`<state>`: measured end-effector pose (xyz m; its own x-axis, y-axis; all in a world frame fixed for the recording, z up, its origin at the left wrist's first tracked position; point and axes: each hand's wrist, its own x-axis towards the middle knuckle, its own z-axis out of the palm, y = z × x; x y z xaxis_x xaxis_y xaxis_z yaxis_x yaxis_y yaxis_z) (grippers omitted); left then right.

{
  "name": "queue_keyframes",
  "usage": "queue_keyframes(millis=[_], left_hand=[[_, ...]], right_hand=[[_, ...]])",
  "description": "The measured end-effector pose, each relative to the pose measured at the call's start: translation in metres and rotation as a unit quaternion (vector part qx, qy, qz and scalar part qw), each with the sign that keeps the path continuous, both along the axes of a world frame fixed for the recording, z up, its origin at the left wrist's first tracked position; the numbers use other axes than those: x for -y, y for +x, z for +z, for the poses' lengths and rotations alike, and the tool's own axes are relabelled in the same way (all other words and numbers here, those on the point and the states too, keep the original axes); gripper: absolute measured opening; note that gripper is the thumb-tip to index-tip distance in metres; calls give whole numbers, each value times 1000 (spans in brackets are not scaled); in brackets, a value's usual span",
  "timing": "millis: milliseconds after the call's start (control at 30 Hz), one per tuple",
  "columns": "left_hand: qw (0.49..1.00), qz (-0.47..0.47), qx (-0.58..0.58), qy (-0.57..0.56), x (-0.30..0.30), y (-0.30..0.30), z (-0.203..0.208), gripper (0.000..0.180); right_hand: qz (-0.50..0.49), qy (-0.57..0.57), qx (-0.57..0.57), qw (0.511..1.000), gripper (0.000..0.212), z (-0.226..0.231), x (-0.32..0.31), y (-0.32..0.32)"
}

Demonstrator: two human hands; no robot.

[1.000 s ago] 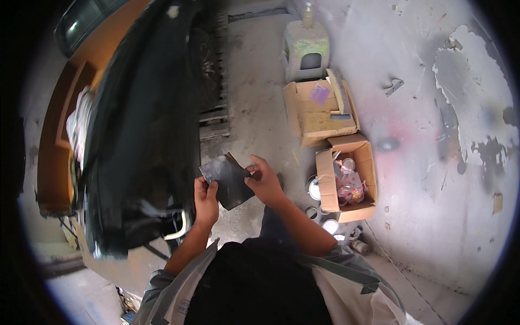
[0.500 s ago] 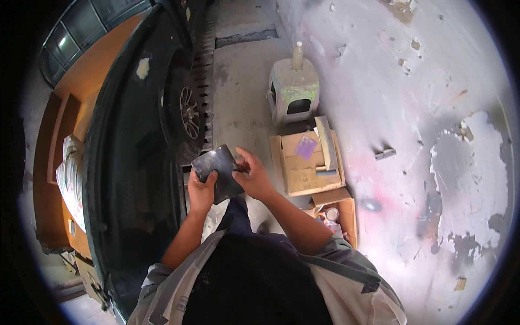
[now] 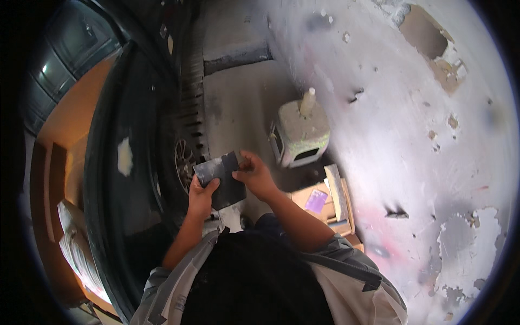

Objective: The person walks through a cluttered auto repair garage and approaches a dark green pickup truck. They pick up a sanding block and sand the rear driver-side fender, repeatedly touching the surface to check smoothness. The person then walks away from the vehicle.

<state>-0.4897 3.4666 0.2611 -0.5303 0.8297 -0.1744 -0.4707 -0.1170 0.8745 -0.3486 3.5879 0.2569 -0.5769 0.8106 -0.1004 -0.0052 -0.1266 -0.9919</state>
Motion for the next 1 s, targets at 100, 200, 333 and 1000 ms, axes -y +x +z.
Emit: queue_keyframes(millis=[100, 200, 333, 1000], left_hand=[[999, -16, 43, -13, -46, -44, 2, 38], [996, -30, 83, -2, -102, -87, -6, 42], [996, -37, 71, -32, -200, -143, -18, 47], [993, 102, 58, -21, -637, -414, -19, 19]], right_hand=[[58, -129, -2, 990, 70, 14, -53, -39], [79, -204, 7, 976, 70, 33, -110, -79], [64, -158, -16, 985, 67, -7, -200, -128], [148, 439, 74, 883, 66, 35, -614, -415]])
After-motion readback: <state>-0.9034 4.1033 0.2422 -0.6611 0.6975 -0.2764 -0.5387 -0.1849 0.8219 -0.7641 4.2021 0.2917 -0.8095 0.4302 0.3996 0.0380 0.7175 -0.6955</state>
